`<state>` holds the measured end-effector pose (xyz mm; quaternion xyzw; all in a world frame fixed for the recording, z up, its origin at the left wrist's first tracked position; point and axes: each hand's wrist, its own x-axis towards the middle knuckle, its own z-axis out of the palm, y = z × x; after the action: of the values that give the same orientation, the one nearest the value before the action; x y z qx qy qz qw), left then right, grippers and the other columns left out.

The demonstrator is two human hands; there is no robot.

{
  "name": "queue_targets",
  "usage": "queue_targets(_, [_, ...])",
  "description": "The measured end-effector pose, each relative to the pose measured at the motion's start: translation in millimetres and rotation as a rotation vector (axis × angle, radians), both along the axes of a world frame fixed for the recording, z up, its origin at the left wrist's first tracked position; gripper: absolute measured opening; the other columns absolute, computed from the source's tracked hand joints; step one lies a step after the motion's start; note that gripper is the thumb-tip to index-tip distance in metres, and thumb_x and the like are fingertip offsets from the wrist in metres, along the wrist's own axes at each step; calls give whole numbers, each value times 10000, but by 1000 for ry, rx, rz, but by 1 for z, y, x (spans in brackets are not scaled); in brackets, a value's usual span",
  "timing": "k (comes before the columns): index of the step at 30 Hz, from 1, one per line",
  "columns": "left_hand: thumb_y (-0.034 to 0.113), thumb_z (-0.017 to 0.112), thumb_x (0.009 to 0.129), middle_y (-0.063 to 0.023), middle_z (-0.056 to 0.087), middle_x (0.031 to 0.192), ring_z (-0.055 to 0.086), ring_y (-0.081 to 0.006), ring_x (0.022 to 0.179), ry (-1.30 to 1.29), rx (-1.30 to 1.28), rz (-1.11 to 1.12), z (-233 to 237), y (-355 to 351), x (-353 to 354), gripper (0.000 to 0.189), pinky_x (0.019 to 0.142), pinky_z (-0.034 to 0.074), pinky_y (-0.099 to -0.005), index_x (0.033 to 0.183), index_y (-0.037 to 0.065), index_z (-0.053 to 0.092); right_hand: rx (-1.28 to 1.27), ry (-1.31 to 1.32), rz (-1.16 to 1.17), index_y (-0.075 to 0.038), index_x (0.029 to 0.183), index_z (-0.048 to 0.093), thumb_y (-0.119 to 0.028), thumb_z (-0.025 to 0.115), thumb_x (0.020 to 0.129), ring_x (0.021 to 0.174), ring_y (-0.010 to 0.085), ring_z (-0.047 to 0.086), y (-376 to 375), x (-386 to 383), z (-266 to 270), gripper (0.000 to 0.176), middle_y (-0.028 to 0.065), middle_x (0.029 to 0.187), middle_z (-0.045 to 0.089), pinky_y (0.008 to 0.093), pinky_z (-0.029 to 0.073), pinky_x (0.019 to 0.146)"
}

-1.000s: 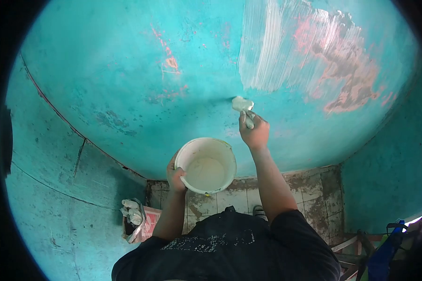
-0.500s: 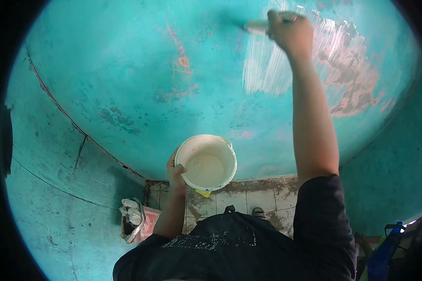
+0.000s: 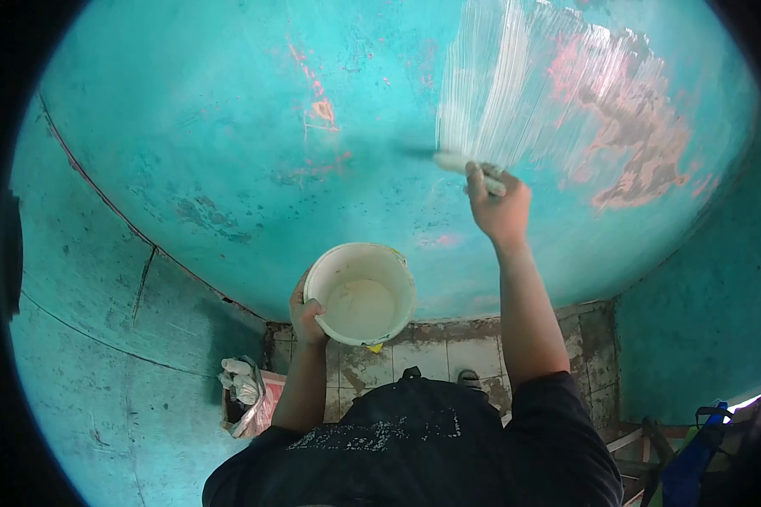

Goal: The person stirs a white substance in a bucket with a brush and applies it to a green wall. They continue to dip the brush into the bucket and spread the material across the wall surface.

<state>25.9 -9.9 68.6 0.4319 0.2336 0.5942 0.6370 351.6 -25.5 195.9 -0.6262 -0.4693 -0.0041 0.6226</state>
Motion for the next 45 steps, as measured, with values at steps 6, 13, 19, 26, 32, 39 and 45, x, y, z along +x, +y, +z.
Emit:
queue_targets(6, [50, 453, 545, -224, 598, 1243, 607, -310, 1151, -14, 27, -5, 5, 1, 2, 807, 1011, 482, -391, 1329, -141, 472, -45, 16, -7, 35, 924, 730, -221, 664, 921, 611, 114, 664, 15, 20, 50, 264, 86, 673, 691, 255, 526, 572])
queue_targets(13, [49, 451, 526, -225, 601, 1240, 611, -306, 1148, 7, -20, 27, 16, -5, 12, 830, 1023, 476, -382, 1334, -141, 473, 160, -204, -79, 38, 913, 739, -254, 681, 898, 628, 144, 688, 19, 42, 216, 298, 91, 725, 720, 259, 556, 629])
queue_targets(19, [59, 457, 524, -224, 602, 1239, 611, -306, 1147, -5, -30, 33, 19, -10, 21, 827, 1026, 476, -387, 1327, -141, 480, 495, -37, 38, 58, 953, 730, -243, 672, 917, 681, 149, 701, -9, 23, 241, 308, 111, 790, 727, 264, 581, 688])
queue_targets(26, [69, 461, 537, -223, 601, 1240, 606, -307, 1154, 4, 34, 5, 8, -12, 21, 816, 1024, 475, -397, 1324, -146, 479, 149, 108, 159, 53, 978, 721, -164, 659, 942, 655, 106, 667, -19, 16, 33, 229, 80, 730, 703, 241, 522, 595])
queue_targets(32, [61, 457, 540, -223, 598, 1242, 605, -307, 1153, -23, 68, -17, 12, -17, 20, 813, 1021, 476, -396, 1327, -144, 478, -95, 130, 49, 47, 938, 718, -244, 666, 929, 620, 121, 674, 13, 33, -17, 296, 97, 691, 698, 267, 533, 586])
queue_targets(39, [44, 451, 522, -224, 600, 1237, 607, -304, 1153, -43, -1, 9, 9, -24, 26, 834, 1015, 480, -389, 1335, -141, 472, 184, -119, 28, 2, 953, 742, -342, 693, 897, 624, 145, 708, 9, 51, 153, 352, 104, 676, 715, 285, 557, 616])
queue_targets(45, [56, 453, 517, -228, 599, 1243, 603, -312, 1165, -52, -4, 9, 17, -35, 42, 842, 1022, 478, -396, 1335, -141, 470, 436, -53, 124, 64, 1027, 705, -270, 673, 932, 718, 177, 711, -4, 52, 250, 349, 130, 833, 733, 275, 585, 703])
